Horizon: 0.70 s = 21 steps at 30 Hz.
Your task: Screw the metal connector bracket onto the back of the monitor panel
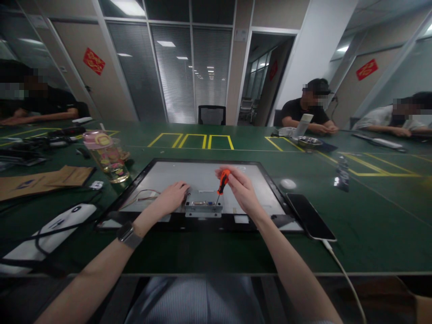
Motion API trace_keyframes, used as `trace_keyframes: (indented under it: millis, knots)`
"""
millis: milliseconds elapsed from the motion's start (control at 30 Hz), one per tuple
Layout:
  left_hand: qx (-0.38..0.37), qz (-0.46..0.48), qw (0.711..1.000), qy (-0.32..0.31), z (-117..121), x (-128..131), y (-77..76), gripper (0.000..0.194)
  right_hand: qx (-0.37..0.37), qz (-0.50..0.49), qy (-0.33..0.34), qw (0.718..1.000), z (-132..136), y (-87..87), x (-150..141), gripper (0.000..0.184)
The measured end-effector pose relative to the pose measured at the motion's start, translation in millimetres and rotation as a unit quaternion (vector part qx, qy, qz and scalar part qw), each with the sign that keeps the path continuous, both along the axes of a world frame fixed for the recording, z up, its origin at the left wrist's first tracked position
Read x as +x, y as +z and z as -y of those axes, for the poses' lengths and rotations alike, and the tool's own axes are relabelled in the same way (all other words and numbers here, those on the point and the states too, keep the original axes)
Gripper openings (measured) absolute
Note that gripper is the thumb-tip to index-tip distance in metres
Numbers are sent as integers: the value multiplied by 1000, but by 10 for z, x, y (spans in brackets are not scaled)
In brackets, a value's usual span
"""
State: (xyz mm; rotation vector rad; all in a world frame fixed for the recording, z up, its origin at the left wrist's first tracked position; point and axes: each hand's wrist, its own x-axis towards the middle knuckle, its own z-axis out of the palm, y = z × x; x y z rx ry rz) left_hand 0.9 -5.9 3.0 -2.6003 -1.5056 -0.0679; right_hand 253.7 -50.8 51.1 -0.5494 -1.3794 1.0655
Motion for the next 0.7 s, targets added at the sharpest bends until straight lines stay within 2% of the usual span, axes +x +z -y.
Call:
trace_keyframes:
  millis: [100,300,367,500,700]
  knots:
    - [2,1,1000,-1,-6,1,-13,34,13,37,-25,999,-38,-49,30,27]
    - [10,9,1000,-5,-3,-8,-26,34,95,117,-195,969,-42,-66,30,20]
    - [7,8,1000,-3,-4,-7,-24,34,105,148,-195,964,-1,-36,5,22]
    - [6,4,1000,-2,-9,-2,-20,33,92,137,-148,975,40,-26,-23,32]
    - [2,5,1000,-3,-4,-8,-13,35,110,143,-223,958,9,-55,-5,21]
